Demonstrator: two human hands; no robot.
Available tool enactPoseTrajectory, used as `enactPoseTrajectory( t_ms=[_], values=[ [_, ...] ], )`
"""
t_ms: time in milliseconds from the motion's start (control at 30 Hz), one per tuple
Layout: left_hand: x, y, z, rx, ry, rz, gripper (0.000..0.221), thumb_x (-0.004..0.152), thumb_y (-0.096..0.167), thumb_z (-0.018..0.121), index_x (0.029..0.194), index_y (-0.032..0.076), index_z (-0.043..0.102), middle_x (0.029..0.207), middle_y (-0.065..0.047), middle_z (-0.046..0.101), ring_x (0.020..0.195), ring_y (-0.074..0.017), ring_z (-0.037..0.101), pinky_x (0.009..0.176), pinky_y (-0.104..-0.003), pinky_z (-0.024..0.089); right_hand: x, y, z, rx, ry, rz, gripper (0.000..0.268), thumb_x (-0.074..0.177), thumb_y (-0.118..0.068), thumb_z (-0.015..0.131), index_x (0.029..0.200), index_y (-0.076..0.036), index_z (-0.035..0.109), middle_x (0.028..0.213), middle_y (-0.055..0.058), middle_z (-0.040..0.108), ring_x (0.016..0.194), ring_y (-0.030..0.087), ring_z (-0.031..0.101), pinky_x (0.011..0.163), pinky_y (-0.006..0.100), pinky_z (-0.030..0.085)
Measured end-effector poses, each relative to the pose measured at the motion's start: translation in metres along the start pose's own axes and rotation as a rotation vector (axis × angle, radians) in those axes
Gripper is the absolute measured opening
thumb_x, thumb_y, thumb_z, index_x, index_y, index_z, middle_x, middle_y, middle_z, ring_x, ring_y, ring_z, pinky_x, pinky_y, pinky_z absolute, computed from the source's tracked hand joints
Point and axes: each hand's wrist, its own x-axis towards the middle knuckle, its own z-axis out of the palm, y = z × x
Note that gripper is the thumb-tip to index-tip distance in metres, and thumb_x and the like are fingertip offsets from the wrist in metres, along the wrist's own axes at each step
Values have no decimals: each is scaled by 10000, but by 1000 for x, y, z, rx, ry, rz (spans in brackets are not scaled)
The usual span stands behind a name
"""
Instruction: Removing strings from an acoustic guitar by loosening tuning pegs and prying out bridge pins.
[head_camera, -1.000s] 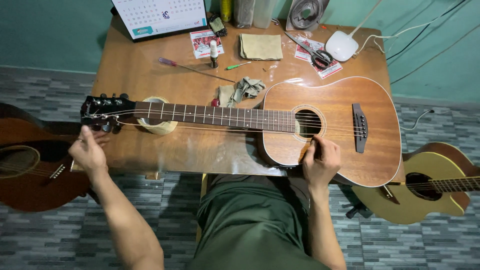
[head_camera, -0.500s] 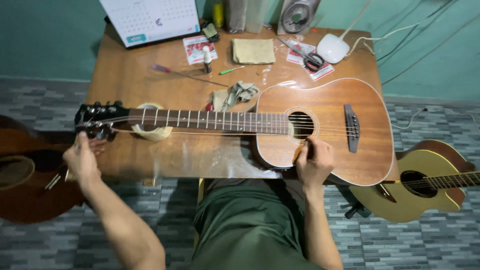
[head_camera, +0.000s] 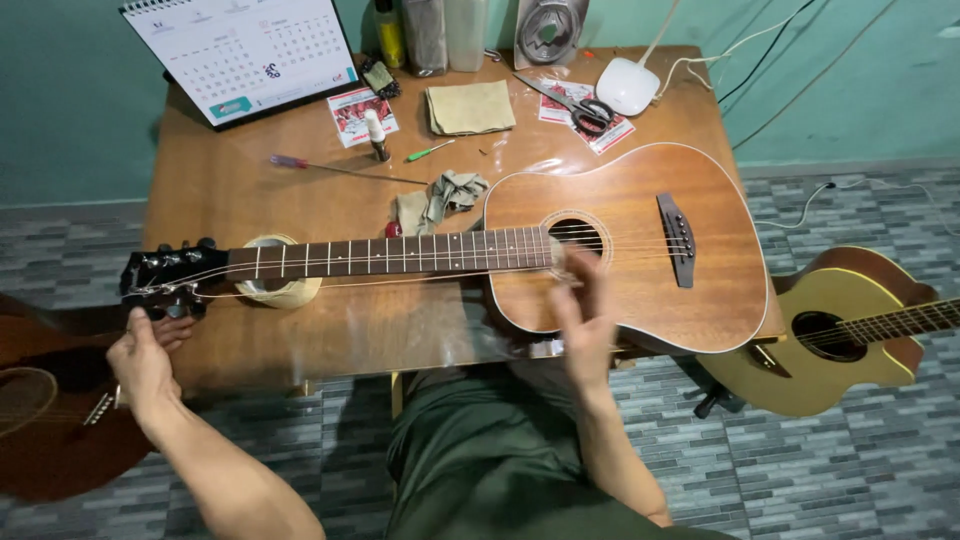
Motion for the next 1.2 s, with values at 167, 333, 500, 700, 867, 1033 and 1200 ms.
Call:
enactPoseTrajectory(
  t_ms=[167, 333, 500, 700, 867, 1033, 1200],
  values=[
    [13, -19, -6, 37, 50, -23, 441, 1234, 416, 490, 966, 100, 642, 929, -61, 725, 747, -133, 695, 642, -219, 557, -40, 4, 25, 172, -641, 46, 366, 1015, -274, 630, 1314, -63, 618, 1266, 92, 695, 1136, 183, 666, 1030, 335, 523],
    [8, -3, -3, -39, -13, -1, 442, 1238, 349, 451, 1005, 45, 669, 880, -92, 722, 731, -153, 703, 665, -208, 526, -24, 18, 2, -25, -670, 24, 198, 990, -206, 648, 1079, -70, 761, 1059, 58, 797, 992, 159, 741, 908, 294, 554],
    [-1, 13, -6, -65, -129, -21, 438, 1228, 345, 405, 1074, 11, 641, 966, -153, 738, 801, -205, 722, 692, -232, 518, 21, 39, -40, -362, -167, -137, 183, 991, -93, 641, 1150, -24, 698, 1102, 115, 762, 991, 200, 726, 898, 306, 571],
    [1, 20, -14, 1, -88, -111, 442, 1197, 418, 491, 1094, 36, 688, 959, -115, 741, 808, -182, 727, 715, -211, 562, 19, 40, -32, -455, -97, -284, 125, 986, -72, 680, 1100, -24, 699, 1030, 98, 769, 920, 201, 737, 826, 316, 571],
    [5, 11, -9, -74, -75, -73, 427, 1198, 376, 497, 1026, 38, 692, 911, -108, 743, 777, -166, 729, 707, -213, 562, 16, 46, -27, -494, -67, -322, 126, 986, -33, 668, 1105, -14, 705, 1040, 123, 760, 904, 229, 733, 812, 333, 579],
    [19, -11, -12, -76, -35, -119, 408, 1179, 359, 493, 994, 68, 709, 895, -84, 748, 767, -151, 727, 704, -236, 570, 14, 57, -27, -514, -92, -381, 112, 1018, -35, 632, 1103, -28, 706, 1054, 104, 755, 969, 243, 720, 872, 356, 541],
    [40, -44, -11, -122, -81, 21, 488, 1153, 458, 539, 1030, 21, 719, 905, -138, 750, 716, -152, 751, 658, -220, 591, 12, 45, -24, -299, -117, -182, 162, 985, 9, 710, 1131, -49, 751, 915, 103, 754, 784, 173, 666, 764, 341, 539]
  ],
)
